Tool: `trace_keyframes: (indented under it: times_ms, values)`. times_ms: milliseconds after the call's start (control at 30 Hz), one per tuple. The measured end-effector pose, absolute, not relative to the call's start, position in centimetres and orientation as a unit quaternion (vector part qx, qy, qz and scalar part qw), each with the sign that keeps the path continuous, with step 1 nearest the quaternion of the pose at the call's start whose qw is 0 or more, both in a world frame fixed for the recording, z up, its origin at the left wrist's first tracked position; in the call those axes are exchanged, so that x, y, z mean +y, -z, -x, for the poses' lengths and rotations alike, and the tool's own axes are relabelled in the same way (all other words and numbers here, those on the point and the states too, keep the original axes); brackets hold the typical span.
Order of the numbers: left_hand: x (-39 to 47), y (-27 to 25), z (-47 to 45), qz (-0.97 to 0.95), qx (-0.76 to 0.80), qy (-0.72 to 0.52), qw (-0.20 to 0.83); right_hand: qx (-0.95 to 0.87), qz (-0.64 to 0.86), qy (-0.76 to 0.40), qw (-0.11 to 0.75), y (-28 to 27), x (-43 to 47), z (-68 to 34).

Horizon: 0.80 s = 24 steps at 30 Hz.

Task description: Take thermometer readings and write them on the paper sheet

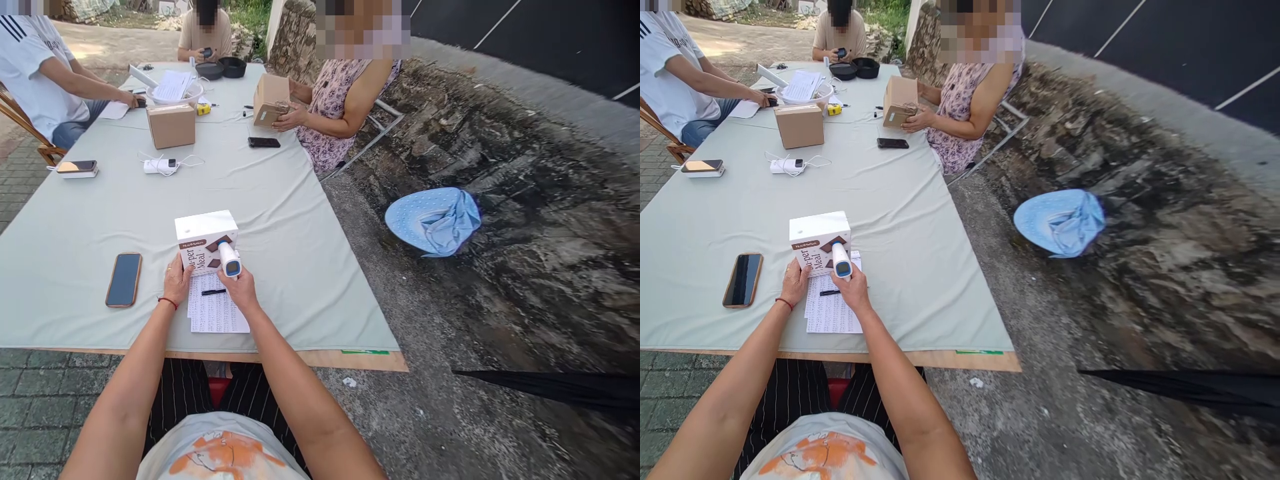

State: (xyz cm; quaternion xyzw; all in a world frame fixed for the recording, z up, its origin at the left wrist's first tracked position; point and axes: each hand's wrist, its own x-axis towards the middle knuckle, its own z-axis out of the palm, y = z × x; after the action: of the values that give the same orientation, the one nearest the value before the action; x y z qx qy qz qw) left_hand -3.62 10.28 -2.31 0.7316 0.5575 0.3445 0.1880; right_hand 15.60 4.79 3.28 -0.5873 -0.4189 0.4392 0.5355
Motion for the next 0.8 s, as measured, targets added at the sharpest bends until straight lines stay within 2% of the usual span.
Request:
trace_keyframes:
  times_ms: [400,800]
  values:
    - [10.4,2.4,3.9,-0.744,0.547,-0.344,0.17,-0.438,0.576,-0.481,0.495,-4.7,2.3,-16.8]
    - [10.3,1.9,3.8,-0.757,0.525,-0.351,0.17,-0.355,0.562,-0.546,0.51,-5.5,-3.1,-18.4]
